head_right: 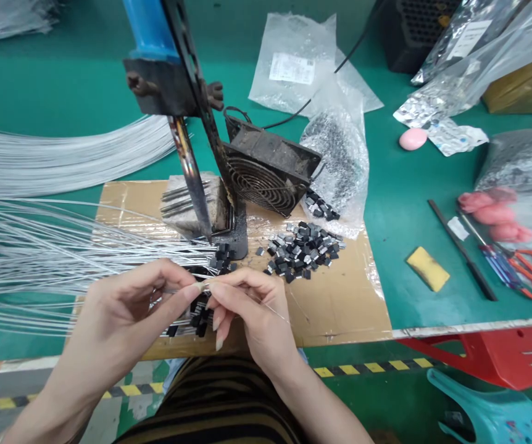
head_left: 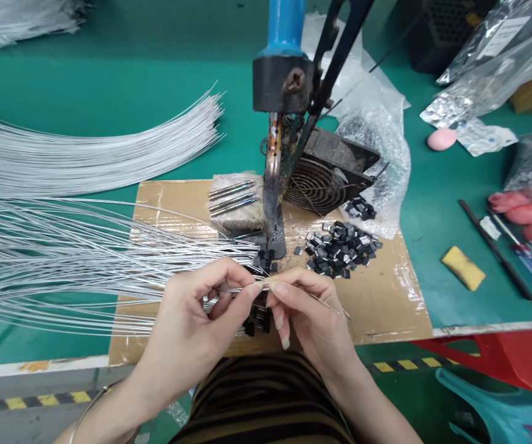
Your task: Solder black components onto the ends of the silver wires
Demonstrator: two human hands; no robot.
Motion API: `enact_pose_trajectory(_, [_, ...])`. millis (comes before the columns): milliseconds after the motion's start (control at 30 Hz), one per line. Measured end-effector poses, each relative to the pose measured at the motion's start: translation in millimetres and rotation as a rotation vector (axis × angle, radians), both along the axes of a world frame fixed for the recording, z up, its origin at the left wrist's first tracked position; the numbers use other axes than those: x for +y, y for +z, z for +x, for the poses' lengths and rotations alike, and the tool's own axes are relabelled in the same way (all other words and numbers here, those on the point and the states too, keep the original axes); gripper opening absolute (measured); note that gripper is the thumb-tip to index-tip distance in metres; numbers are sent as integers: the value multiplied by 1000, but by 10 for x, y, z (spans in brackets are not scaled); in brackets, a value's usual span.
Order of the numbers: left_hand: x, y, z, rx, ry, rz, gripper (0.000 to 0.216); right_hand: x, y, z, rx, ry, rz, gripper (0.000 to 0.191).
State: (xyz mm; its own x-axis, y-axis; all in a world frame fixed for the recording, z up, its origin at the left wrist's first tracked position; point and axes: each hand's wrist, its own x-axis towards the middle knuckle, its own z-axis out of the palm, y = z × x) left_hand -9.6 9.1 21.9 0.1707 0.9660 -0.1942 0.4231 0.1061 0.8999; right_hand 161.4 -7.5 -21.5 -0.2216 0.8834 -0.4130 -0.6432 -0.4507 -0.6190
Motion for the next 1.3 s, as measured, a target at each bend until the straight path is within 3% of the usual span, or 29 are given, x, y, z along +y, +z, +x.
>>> enact_pose_trajectory(367, [-33,-83,27,-32,74,-13,16,-19,14,-31,10,-12,10,12])
enact_pose_trajectory(667, [-116,-118,124,36,133,144,13,-15,19,-79,51,-65,-35,9])
enact_pose_trajectory(1133, [-58,-94,170,-99,220,52,9,-17,28,-77,-5,-101,20,16])
enact_pose_trajectory(1300, [-51,-96,177,-86,222,79,9,-51,-11,-58,-62,-64,32,9])
